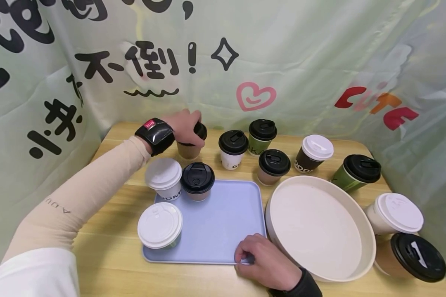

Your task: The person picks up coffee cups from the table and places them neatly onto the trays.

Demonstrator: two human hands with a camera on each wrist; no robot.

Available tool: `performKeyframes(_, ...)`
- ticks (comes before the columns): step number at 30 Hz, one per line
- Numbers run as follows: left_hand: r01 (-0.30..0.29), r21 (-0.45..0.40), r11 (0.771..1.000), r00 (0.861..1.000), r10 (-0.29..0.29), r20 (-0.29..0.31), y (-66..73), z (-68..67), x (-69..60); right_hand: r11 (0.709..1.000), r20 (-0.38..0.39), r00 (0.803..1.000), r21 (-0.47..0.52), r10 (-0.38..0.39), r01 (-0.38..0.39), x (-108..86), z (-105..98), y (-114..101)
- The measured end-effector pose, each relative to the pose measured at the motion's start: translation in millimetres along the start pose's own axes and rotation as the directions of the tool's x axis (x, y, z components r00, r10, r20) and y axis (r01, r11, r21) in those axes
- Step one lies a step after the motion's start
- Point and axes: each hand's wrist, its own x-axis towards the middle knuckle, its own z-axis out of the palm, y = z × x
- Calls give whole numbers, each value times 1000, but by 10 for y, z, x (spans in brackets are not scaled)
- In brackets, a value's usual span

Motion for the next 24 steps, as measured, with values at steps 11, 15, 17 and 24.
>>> performKeyframes(11,-150,-95,984,978,134,-158,300,-342,-463,1000,-12,1000,-3,-18,18,-5,4,10)
performKeyframes(15,-262,-114,958,952,237,-196,465,-273,-677,1000,-14,1000,-4,-18,17,-9,8,15)
performKeyframes(17,-325,-120,938,932,296,-208,553,-224,-790,1000,-19,1000,-7,-21,21,-8,13,16)
performKeyframes(24,-514,-47,856,840,492,-230,862,4,-1173,999,-42,998,-15,-51,50,-9,19,24)
